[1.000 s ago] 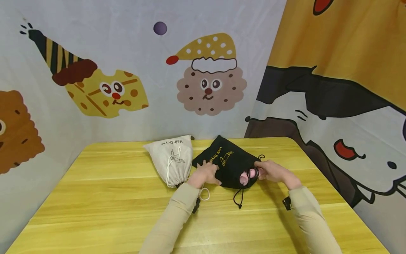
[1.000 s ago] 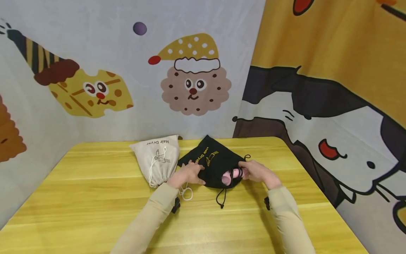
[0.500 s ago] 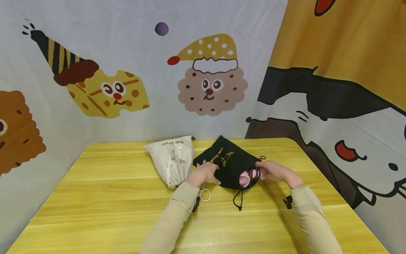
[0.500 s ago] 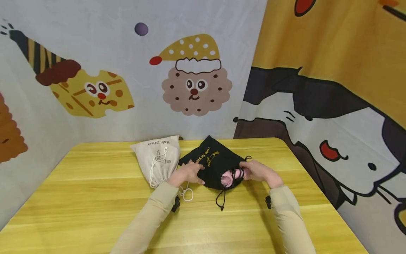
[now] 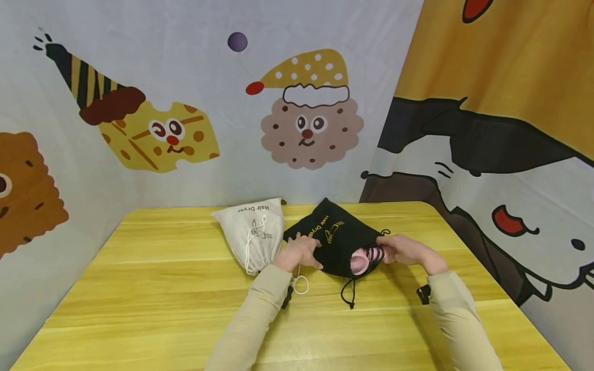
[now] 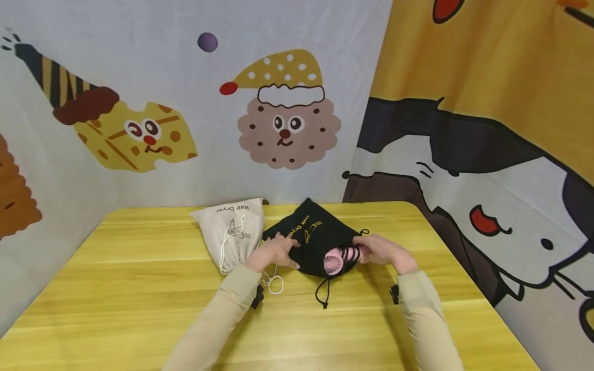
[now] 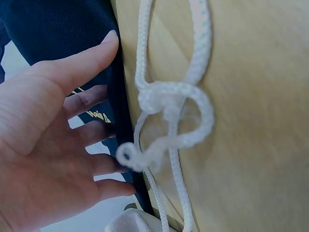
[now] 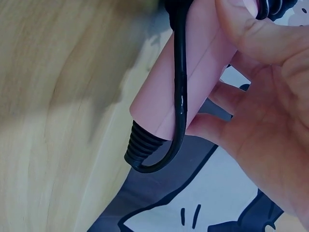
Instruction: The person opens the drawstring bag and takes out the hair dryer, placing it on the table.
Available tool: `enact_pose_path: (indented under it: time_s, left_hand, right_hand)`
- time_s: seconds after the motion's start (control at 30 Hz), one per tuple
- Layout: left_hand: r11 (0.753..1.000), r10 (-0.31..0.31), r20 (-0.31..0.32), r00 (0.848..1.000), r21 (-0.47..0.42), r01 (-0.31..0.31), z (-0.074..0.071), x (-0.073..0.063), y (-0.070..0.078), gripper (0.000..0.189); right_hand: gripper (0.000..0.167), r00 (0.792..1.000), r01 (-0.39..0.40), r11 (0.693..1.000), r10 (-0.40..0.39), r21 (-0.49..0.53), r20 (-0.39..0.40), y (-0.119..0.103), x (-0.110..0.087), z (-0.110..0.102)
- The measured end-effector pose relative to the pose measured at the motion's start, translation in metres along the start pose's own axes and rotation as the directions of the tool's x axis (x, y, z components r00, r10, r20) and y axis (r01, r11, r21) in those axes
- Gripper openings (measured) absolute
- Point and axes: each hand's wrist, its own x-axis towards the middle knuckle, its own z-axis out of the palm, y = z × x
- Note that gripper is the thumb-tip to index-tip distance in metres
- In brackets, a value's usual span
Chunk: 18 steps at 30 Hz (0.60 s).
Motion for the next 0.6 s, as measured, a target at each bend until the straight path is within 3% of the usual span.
enact_pose_path:
  time_s: [0.23, 0.37, 0.6]
  left_hand:
    - [1.0, -0.006, 0.018, 1.0, -0.001, 0.006, -0.002, 0.001, -0.003, 0.064]
    - [1.0, -0.009, 0.032, 0.999, -0.01, 0.009, -0.002, 0.002, -0.004, 0.064]
    - [1.0, -0.009, 0.013, 1.0, -0.001, 0.009, -0.001, 0.003, -0.001, 0.062]
  right_hand:
    - [0.027, 1.0, 0.004, 0.999, -0.004, 0.035, 0.001, 0.001, -0.004, -0.001]
    - [0.029, 0.999, 0.03, 0.999, -0.029, 0.016, -0.022, 0.002, -0.01, -0.003]
    - [0.035, 1.0, -0.011, 0.999, 0.01, -0.034, -0.029, 0.004, -0.023, -0.002]
